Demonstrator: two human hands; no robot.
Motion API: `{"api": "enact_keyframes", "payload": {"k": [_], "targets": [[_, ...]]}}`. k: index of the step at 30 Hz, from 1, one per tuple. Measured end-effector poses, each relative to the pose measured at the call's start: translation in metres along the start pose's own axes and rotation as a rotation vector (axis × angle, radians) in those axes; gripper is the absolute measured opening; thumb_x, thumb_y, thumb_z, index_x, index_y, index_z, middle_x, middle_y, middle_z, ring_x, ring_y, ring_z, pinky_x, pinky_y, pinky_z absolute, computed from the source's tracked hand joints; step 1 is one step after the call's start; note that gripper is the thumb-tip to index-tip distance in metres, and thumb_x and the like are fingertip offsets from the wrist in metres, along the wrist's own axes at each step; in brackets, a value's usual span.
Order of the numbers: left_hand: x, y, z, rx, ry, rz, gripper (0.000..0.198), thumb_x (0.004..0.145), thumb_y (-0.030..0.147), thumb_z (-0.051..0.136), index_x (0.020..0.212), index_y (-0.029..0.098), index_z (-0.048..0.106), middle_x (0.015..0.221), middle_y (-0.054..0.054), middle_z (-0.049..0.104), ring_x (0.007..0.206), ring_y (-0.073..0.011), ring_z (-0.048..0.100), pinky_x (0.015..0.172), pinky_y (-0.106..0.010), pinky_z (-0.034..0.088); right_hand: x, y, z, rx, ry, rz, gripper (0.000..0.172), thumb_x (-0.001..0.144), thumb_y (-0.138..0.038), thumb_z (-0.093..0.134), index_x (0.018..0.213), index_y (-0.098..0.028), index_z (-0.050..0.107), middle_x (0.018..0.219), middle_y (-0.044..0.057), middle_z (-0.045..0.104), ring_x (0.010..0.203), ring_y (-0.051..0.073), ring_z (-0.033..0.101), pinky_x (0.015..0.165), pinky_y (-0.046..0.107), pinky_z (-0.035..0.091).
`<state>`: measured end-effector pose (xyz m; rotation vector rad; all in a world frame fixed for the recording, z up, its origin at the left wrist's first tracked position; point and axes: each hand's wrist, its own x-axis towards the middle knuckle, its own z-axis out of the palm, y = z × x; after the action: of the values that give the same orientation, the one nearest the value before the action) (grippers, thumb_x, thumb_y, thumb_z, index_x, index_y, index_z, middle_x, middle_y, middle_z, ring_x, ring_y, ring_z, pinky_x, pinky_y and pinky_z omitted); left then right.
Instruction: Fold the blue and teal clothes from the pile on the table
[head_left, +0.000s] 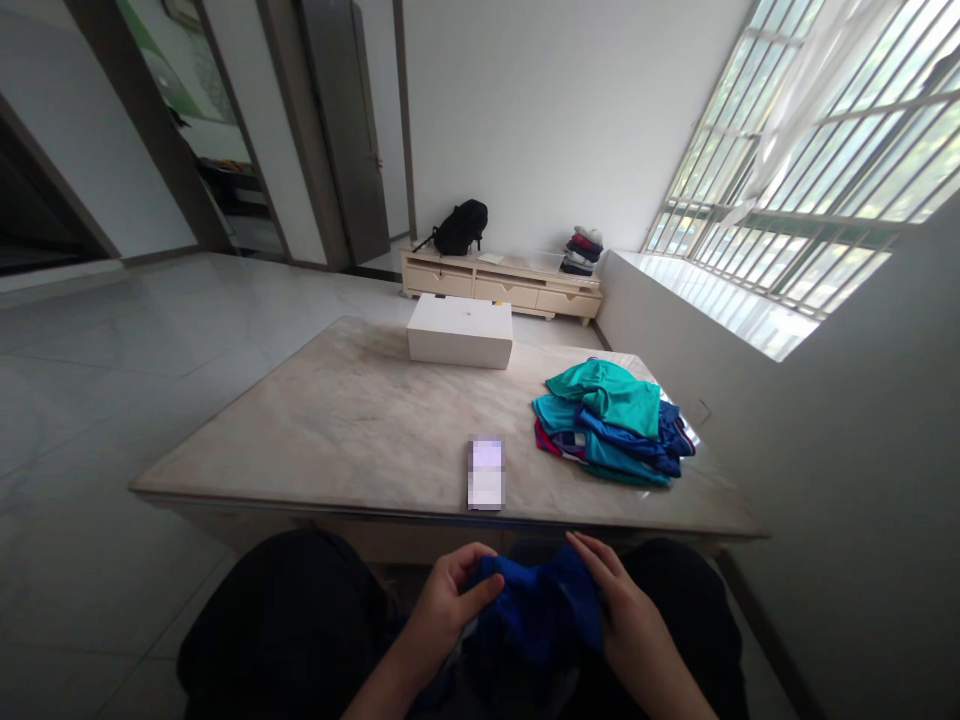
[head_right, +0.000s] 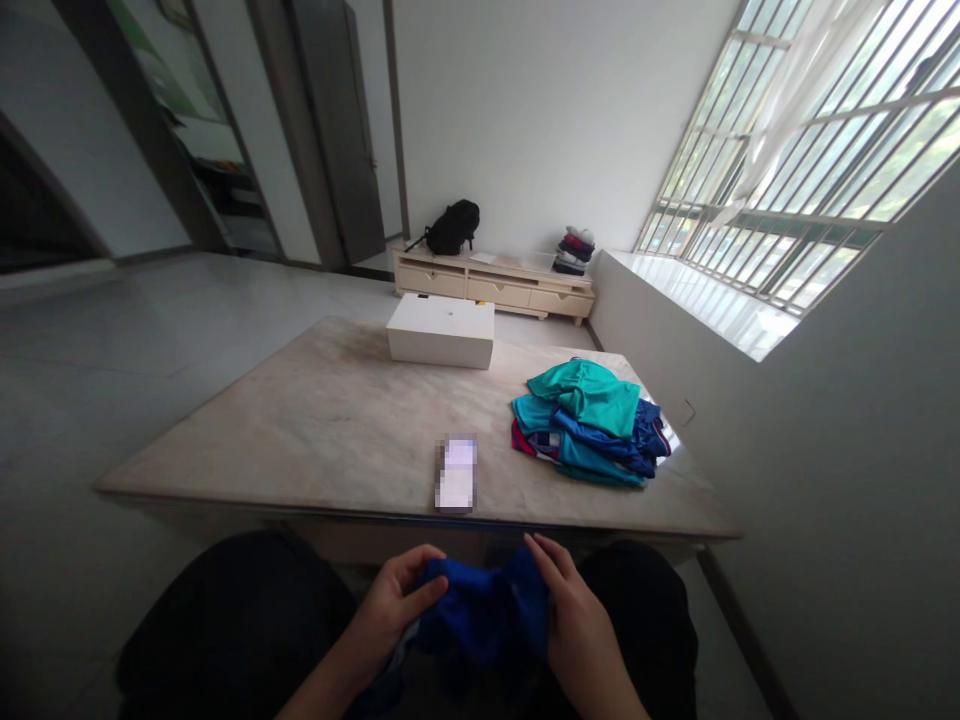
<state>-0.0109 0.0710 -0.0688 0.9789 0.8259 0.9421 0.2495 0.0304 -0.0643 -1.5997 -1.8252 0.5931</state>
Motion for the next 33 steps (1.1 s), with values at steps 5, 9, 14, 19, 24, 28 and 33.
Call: {"api": "enact_keyframes", "payload": {"k": [5, 9, 14, 19, 24, 28, 33], "targets": [[0.0, -0.002, 0.007, 0.13, -0.034, 0.084, 0.027, 0.08, 0.039, 0.083, 0.09, 0.016, 0.072, 0.082, -0.002, 0.068, 0.079, -0.0182, 0.06, 0.075, -0.026, 0.046, 0.001, -0.054, -0.008, 0.134, -0.188, -0.127, 0.054, 0.1, -0.022, 0.049, 0.152, -0.035, 0.049, 0.158, 0.006, 0.047, 0.145, 0.025, 0.046, 0.121, 0.04, 0.037], [-0.006, 0.004, 0.012, 0.202, -0.076, 0.121, 0.018, 0.076, 0.031, 0.082, 0.082, 0.016, 0.074, 0.079, -0.003, 0.07, 0.078, -0.0199, 0.062, 0.075, -0.027, 0.047, 0.002, -0.07, 0.014, 0.289, -0.27, -0.102, 0.053, 0.096, -0.034, 0.064, 0.148, -0.033, 0.056, 0.139, 0.009, 0.065, 0.126, 0.028, 0.063, 0.108, 0.039, 0.05], [-0.027, 0.027, 0.011, 0.393, -0.103, 0.037, 0.019, 0.075, 0.019, 0.079, 0.093, 0.022, 0.077, 0.087, -0.001, 0.076, 0.085, -0.0224, 0.068, 0.081, -0.027, 0.049, -0.001, -0.059, 0.025, 0.464, -0.328, -0.014, 0.064, 0.077, -0.051, 0.083, 0.135, -0.026, 0.069, 0.112, 0.01, 0.077, 0.094, 0.03, 0.071, 0.082, 0.035, 0.057], [-0.036, 0.027, 0.013, 0.62, -0.085, 0.08, 0.068, 0.076, 0.013, 0.076, 0.139, 0.036, 0.063, 0.087, 0.004, 0.078, 0.081, -0.0234, 0.072, 0.082, -0.026, 0.051, -0.002, -0.064, 0.019, 0.359, -0.303, 0.066, 0.049, 0.074, -0.048, 0.085, 0.117, -0.026, 0.079, 0.099, 0.007, 0.08, 0.087, 0.028, 0.07, 0.076, 0.032, 0.053], [-0.03, 0.003, 0.011, 0.805, -0.114, 0.109, 0.077, 0.085, 0.022, 0.072, 0.156, 0.036, 0.043, 0.09, 0.003, 0.078, 0.084, -0.0221, 0.072, 0.082, -0.025, 0.051, 0.004, -0.076, 0.018, 0.17, -0.297, 0.01, 0.01, 0.086, -0.023, 0.069, 0.085, -0.022, 0.079, 0.076, 0.002, 0.077, 0.069, 0.018, 0.069, 0.066, 0.024, 0.045], [-0.031, 0.004, 0.002, 0.868, -0.219, 0.088, 0.066, 0.088, 0.023, 0.072, 0.149, 0.037, 0.053, 0.132, 0.0, 0.072, 0.114, -0.0255, 0.068, 0.101, -0.028, 0.047, 0.003, -0.072, 0.015, 0.096, -0.185, -0.134, 0.01, 0.092, -0.023, 0.066, 0.089, -0.021, 0.075, 0.081, 0.002, 0.076, 0.075, 0.018, 0.07, 0.07, 0.024, 0.045], [-0.04, 0.013, -0.017, 0.919, -0.303, 0.07, 0.02, 0.098, 0.027, 0.062, 0.109, 0.029, 0.078, 0.104, 0.0, 0.078, 0.095, -0.0205, 0.072, 0.082, -0.021, 0.049, 0.002, -0.065, -0.004, 0.132, 0.032, -0.23, 0.012, 0.096, -0.033, 0.068, 0.093, -0.026, 0.076, 0.081, 0.0, 0.076, 0.075, 0.016, 0.071, 0.072, 0.021, 0.049]]}}
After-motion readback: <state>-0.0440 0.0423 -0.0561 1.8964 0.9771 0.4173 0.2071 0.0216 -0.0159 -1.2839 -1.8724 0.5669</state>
